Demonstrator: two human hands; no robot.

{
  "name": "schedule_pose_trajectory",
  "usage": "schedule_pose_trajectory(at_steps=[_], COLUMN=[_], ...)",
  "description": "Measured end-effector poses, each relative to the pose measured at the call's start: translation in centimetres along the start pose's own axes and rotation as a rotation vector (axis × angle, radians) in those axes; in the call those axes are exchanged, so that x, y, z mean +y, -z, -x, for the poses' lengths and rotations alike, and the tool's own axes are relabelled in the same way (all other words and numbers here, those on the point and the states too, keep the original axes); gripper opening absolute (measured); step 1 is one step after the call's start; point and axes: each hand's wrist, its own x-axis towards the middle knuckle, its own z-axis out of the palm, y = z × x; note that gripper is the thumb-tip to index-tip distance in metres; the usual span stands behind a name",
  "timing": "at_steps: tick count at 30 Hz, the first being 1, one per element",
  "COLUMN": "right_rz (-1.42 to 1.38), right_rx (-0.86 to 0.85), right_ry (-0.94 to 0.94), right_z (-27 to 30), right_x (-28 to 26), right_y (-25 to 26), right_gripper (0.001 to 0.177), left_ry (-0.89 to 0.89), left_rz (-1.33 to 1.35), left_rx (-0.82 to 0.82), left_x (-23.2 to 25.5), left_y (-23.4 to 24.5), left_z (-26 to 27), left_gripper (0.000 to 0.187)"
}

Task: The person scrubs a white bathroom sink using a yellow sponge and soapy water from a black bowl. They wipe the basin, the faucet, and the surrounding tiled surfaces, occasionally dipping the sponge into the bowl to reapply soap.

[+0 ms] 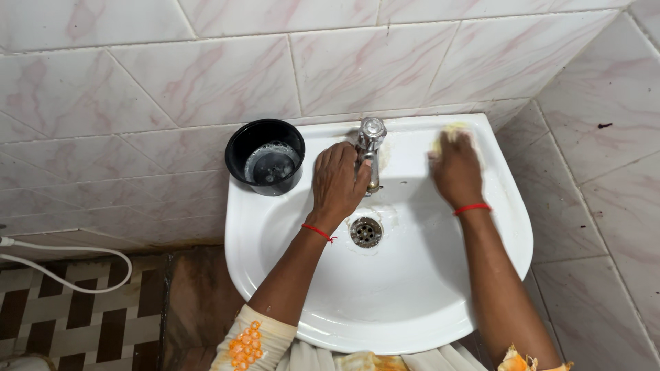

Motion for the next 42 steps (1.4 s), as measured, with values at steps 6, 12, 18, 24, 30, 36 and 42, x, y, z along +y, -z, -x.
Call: schedule_pose_trajectory(at_steps=[6, 12, 18, 24, 30, 36, 42], right_rz=[0.071, -0.169, -0.105, -0.242, -0.209, 0.052, -0.151], right_rx=[0.055, -0.047, 0.099, 0.012, 0.108, 0.091, -0.058], right_ry=[0.133, 0.303, -0.122, 0.269, 0.070, 0.093, 0.438], right_z=[0.0, 0.5, -0.3, 0.8, -0.1, -0.1, 0.9], right_x=[-3.8, -5.1, -2.8, -7.4, -2.6, -4.9, -6.9], right_y=[-1.5, -0.6, 0.7, -0.4, 0.5, 0.2, 0.4], right_gripper=[0.064, 0.054, 0.042, 0.045, 0.042, 0.053, 0.064], left_ry=[0.001, -0.009, -0.006, 0.003, -0.004, 0.005, -0.009], left_rz=[-0.008, 0.021, 0.009, 0.005, 0.012, 0.023, 0.029], left_rx=[0.019, 0.020, 0.013, 0.013, 0.007, 0.011, 0.023], left_x=[-0.2, -0.2, -0.2, -0.2, -0.4, -0.4, -0.4], left_y=[-0.2, 0.1, 0.3, 0.3, 0.2, 0.2, 0.2], left_z=[-0.2, -0.3, -0.5, -0.6, -0.6, -0.5, -0.5], left_gripper=[0.025, 0.026, 0.024, 0.023, 0.023, 0.022, 0.023])
